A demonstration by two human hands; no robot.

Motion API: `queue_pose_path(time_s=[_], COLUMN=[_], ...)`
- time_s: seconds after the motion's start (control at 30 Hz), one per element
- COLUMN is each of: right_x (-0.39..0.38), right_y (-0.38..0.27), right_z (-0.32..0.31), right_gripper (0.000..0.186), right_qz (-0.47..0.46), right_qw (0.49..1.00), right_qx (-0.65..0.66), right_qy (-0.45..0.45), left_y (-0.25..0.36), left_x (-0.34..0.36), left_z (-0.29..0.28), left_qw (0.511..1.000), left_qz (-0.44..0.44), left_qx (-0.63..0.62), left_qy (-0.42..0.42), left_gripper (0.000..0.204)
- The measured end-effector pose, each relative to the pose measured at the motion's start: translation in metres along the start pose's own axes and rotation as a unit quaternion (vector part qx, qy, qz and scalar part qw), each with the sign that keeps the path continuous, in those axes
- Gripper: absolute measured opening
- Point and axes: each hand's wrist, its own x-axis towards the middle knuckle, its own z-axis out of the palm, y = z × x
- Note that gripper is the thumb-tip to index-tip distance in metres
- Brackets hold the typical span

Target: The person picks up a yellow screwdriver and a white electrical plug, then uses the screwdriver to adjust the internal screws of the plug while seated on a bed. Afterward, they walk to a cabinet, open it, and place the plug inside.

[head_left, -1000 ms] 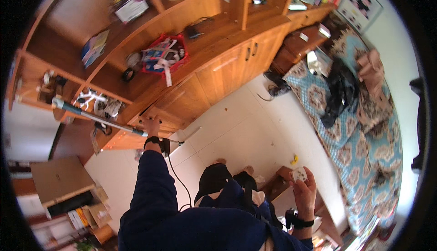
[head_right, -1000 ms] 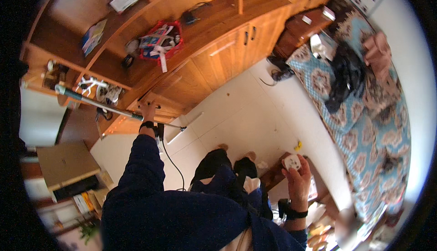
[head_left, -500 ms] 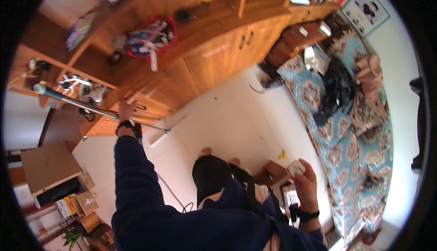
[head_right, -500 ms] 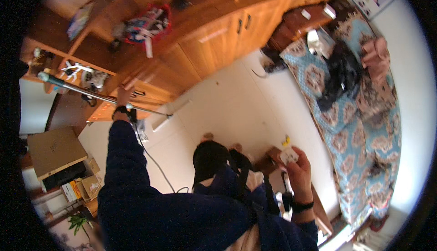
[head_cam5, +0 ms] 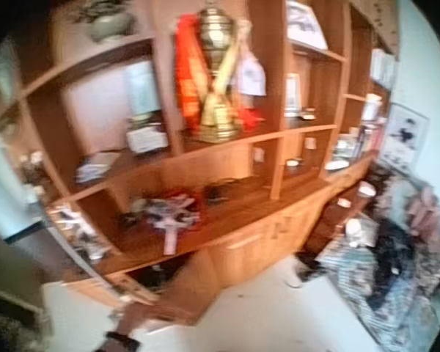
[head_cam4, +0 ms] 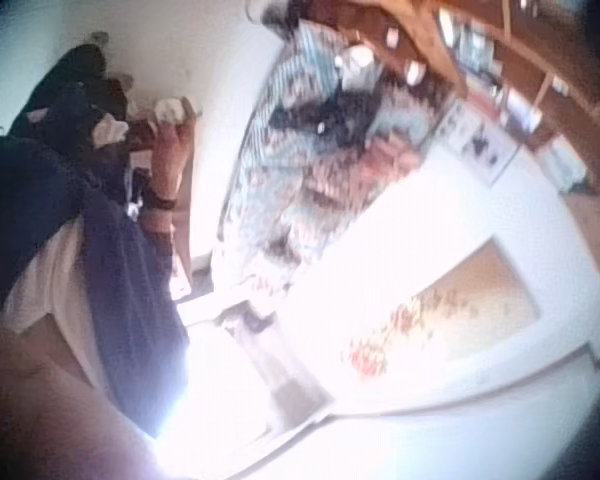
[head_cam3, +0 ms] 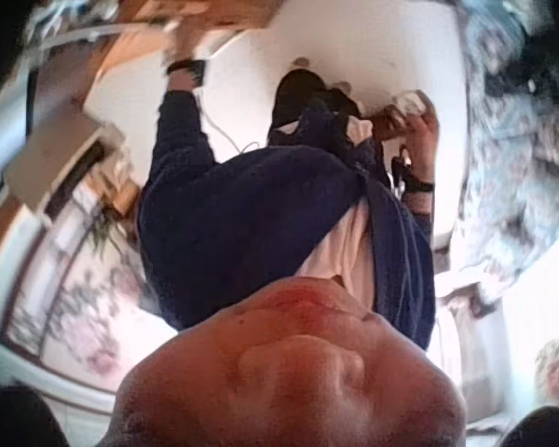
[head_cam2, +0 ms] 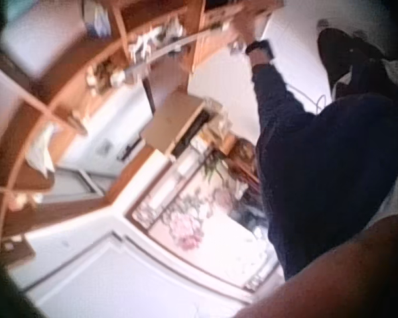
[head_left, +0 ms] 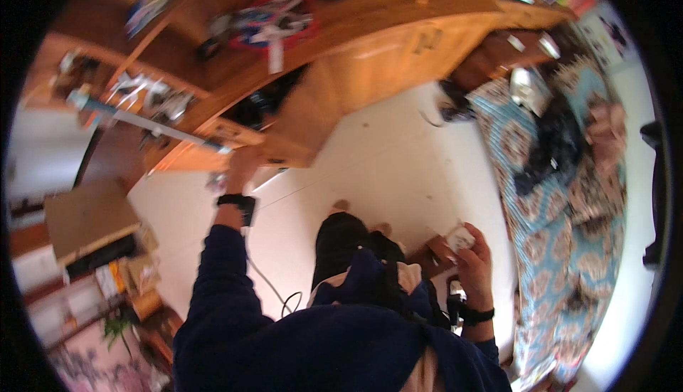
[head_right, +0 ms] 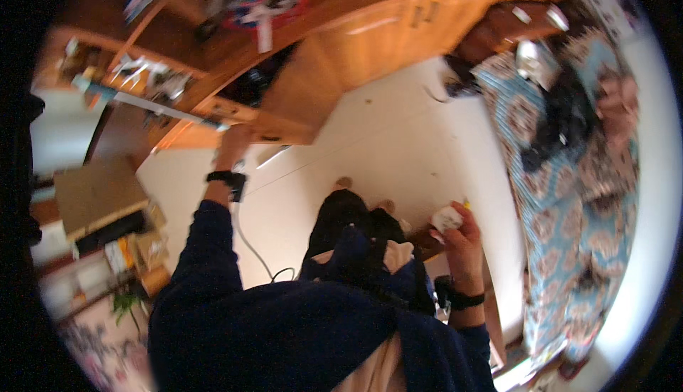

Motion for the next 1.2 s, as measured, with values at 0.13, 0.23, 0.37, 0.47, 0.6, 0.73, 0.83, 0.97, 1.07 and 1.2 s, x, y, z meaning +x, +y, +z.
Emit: queue_pose_path(time_s=[0.13,0.23,0.37,0.47,0.6,0.73,0.83,0.97,1.07,1.2], right_x=[0.003,0.003,-0.002,-0.008,-0.017,-0.024,-0.020,0.001,0.021,0.056], right_y=[-0.008,-0.010,-0.011,-0.010,-0.005,0.005,0.010,0.005,-0.005,-0.034], right_z=[0.027,0.046,0.063,0.072,0.076,0.073,0.064,0.044,0.028,0.003], right_gripper=[0.047,0.048,0.047,0.048,0.049,0.050,0.043,0.037,0.040,0.045], right_qz=[-0.016,-0.008,-0.015,-0.023,-0.033,-0.040,-0.041,-0.004,-0.047,-0.061], right_qw=[0.999,0.999,0.999,0.999,0.999,0.997,0.975,0.940,0.934,0.913], right_qx=[0.011,-0.014,-0.034,-0.042,-0.016,0.072,0.220,0.337,0.337,0.330], right_qy=[-0.027,-0.031,-0.020,-0.026,-0.014,-0.007,0.007,-0.061,-0.112,-0.231], left_y=[0.092,0.167,0.244,0.265,0.268,0.248,0.221,0.169,0.118,0.047], left_x=[-0.035,-0.035,-0.007,0.012,0.021,0.011,-0.003,-0.024,-0.028,-0.030], left_z=[0.026,0.040,0.055,0.056,0.052,0.054,0.053,0.035,0.015,0.015], left_qw=[0.992,0.986,0.964,0.973,0.972,0.965,0.967,0.975,0.982,0.992], left_qz=[0.013,-0.017,-0.028,0.023,0.067,0.070,0.089,0.104,0.106,-0.103], left_qx=[-0.125,-0.161,-0.252,-0.223,-0.215,-0.232,-0.214,-0.158,-0.054,0.053], left_qy=[-0.013,-0.048,-0.082,-0.052,-0.069,-0.095,-0.106,-0.117,-0.150,-0.057], left_gripper=[0.055,0.085,0.074,0.044,0.033,0.036,0.041,0.053,0.065,0.031])
